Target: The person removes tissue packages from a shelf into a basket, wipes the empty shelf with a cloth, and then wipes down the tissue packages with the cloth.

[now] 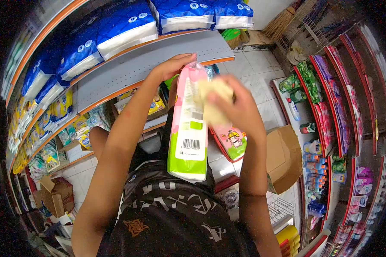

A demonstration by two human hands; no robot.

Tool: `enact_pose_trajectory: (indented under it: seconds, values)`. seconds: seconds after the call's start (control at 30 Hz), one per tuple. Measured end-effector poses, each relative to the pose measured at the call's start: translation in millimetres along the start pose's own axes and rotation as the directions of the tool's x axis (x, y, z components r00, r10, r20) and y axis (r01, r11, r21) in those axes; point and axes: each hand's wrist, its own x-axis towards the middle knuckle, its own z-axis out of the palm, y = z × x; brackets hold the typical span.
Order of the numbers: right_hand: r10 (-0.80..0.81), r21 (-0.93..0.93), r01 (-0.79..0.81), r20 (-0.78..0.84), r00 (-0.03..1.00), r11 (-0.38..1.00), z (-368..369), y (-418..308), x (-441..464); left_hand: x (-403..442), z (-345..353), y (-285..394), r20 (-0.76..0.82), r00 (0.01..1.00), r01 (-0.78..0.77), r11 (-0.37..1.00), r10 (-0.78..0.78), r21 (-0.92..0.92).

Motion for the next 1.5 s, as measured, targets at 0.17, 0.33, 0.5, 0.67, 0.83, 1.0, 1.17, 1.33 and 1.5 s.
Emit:
enact_pose_trajectory:
  seconds: [0.17,0.33,0.5,0.67,0.83,1.0,1.17,1.33,1.5]
  values:
    - [-0.414,-0.410,0.318,-0.170,0.894,0.855,19,58,83,-6,-10,10,0.081,0.996,-0.042,0.988,0.030,0.148]
    - [-0.277,-0.510,0.364,0.241,0.930,0.779,44,12,35,-13,-8,27,-0.041,0.987,-0.085,0.719,0.155,0.690]
    - [0.022,-0.159,0.362,0.935,0.355,0.918,20,-33,-1,-18,2,26,-0.025,0.931,-0.234,0.648,0.365,0.725]
    - [-0.113,-0.210,0.165,0.239,0.964,0.964,11,1,42,-22,8,33,0.116,0.881,-0.358,0.487,0.459,0.796]
    - [-0.373,-0.599,0.407,0.189,0.909,0.689,37,18,48,-28,3,44,0.113,0.991,-0.133,0.616,0.070,0.777]
    - [-0.233,-0.036,0.445,0.814,0.533,0.895,55,-10,-28,-37,7,49,0.047,0.999,-0.049,0.630,0.019,0.775]
    - [-0.367,0.212,0.364,0.820,0.438,0.907,18,-6,14,-32,10,36,0.078,0.992,-0.123,0.613,0.100,0.780]
    - [-0.435,-0.287,0.448,0.110,0.894,0.847,10,32,61,-38,10,29,0.043,0.998,-0.060,0.898,0.046,0.437]
    - [-0.290,-0.543,0.440,0.343,0.893,0.715,37,25,26,-38,15,-2,-0.035,0.975,-0.208,0.951,0.222,0.227]
